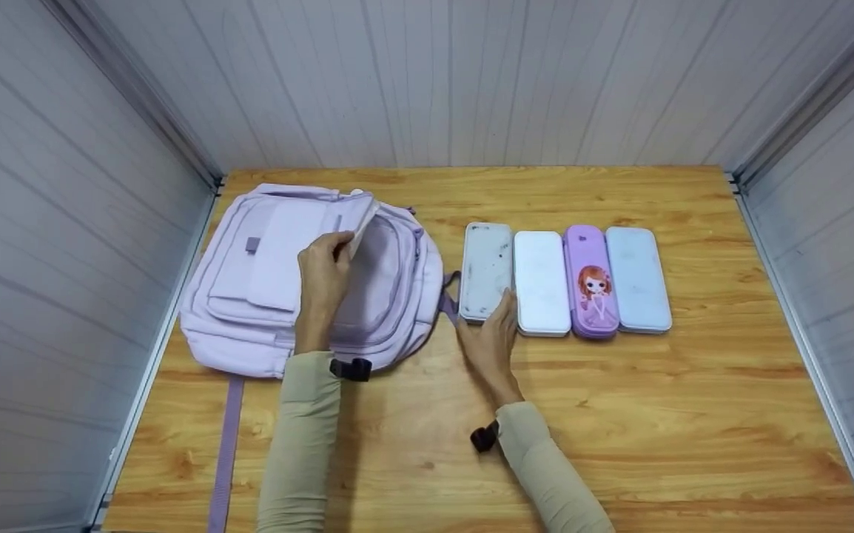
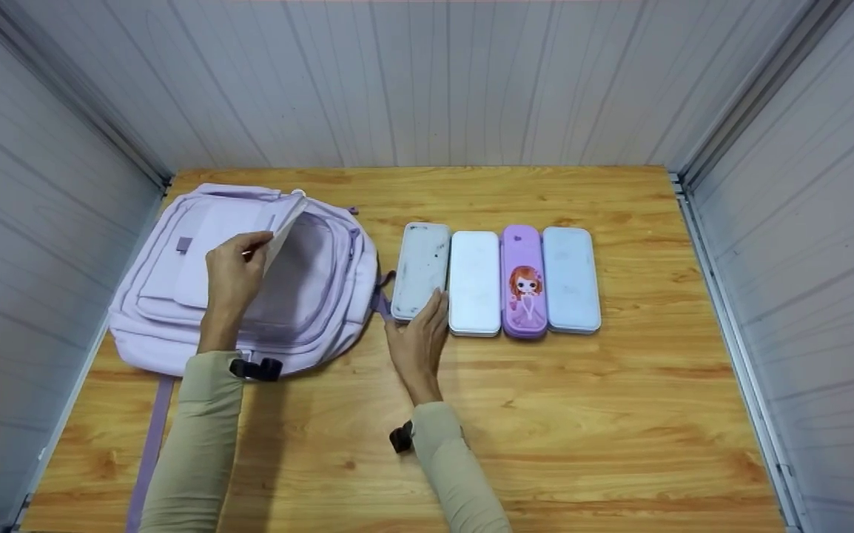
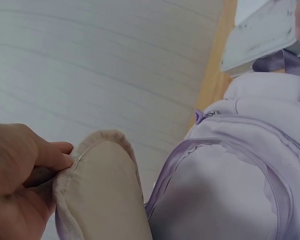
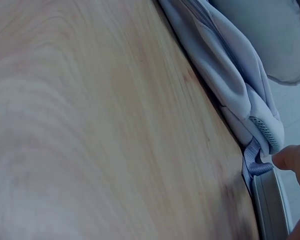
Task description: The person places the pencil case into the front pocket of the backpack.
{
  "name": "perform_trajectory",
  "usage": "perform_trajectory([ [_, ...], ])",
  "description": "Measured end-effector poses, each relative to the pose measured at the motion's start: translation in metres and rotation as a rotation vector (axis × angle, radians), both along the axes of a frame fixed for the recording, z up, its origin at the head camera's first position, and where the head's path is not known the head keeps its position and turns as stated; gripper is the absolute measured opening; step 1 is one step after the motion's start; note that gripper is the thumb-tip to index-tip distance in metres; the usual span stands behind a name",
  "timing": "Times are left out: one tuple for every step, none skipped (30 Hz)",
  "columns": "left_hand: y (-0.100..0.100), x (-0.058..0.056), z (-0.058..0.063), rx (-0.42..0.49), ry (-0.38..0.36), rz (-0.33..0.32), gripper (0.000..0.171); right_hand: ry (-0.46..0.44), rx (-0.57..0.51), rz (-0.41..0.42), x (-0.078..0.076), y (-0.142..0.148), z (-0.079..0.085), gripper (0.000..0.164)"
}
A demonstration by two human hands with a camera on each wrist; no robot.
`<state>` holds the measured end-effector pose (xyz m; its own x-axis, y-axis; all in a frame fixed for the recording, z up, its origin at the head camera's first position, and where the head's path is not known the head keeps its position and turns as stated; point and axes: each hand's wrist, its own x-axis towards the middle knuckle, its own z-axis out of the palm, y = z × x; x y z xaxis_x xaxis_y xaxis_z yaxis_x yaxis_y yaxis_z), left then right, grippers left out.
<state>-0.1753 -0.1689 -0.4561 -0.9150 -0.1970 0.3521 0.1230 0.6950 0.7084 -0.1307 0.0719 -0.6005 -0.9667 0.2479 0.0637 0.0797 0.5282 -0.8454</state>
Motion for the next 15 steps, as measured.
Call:
perform_trajectory([
  [0.0, 0.0, 0.0, 0.01, -0.007, 0.0, 0.02, -0.009, 0.008, -0.01, -0.001, -0.001, -0.001, 0.104],
  [-0.001, 0.001, -0.001, 0.015, -0.011, 0.001, 0.02, -0.017, 0.015, -0.021, -0.002, -0.002, -0.001, 0.105],
  [-0.001, 0.001, -0.001, 0.017, -0.014, 0.003, 0.021, -0.029, 0.02, -0.034, -0.003, -0.002, -0.002, 0.106],
  [-0.001, 0.001, 0.0, 0.019, -0.016, 0.003, 0.021, -0.039, 0.026, -0.045, -0.004, -0.003, -0.002, 0.107],
  [-0.002, 0.001, 0.0, 0.017, -0.013, 0.005, 0.021, -0.05, 0.03, -0.056, -0.005, -0.003, -0.001, 0.107],
  [-0.002, 0.001, 0.002, 0.012, -0.01, 0.008, 0.021, -0.06, 0.033, -0.062, -0.006, -0.003, -0.001, 0.108],
  [-0.003, 0.001, 0.003, 0.008, -0.007, 0.01, 0.021, -0.07, 0.034, -0.068, -0.007, -0.002, -0.001, 0.108],
  [-0.003, 0.001, 0.004, 0.0, -0.003, 0.013, 0.021, -0.079, 0.036, -0.072, -0.008, -0.002, -0.001, 0.109],
  [-0.004, 0.001, 0.006, -0.003, 0.0, 0.015, 0.021, -0.087, 0.036, -0.074, -0.009, -0.002, 0.0, 0.109],
  [-0.004, 0.0, 0.008, -0.005, 0.002, 0.015, 0.021, -0.092, 0.035, -0.076, -0.01, -0.001, 0.0, 0.109],
  [-0.005, 0.0, 0.01, -0.011, 0.002, 0.019, 0.021, -0.095, 0.036, -0.076, -0.011, -0.001, 0.0, 0.109],
  [-0.006, 0.0, 0.011, -0.013, 0.001, 0.022, 0.021, -0.098, 0.033, -0.076, -0.011, -0.001, 0.0, 0.109],
  [-0.007, 0.0, 0.012, -0.008, 0.0, 0.024, 0.021, -0.101, 0.031, -0.077, -0.011, -0.001, 0.0, 0.109],
  [-0.008, 0.0, 0.013, -0.005, 0.0, 0.028, 0.021, -0.103, 0.031, -0.077, -0.011, -0.002, 0.0, 0.109],
  [-0.009, 0.001, 0.013, 0.003, -0.001, 0.033, 0.021, -0.104, 0.033, -0.077, -0.011, -0.002, -0.001, 0.109],
])
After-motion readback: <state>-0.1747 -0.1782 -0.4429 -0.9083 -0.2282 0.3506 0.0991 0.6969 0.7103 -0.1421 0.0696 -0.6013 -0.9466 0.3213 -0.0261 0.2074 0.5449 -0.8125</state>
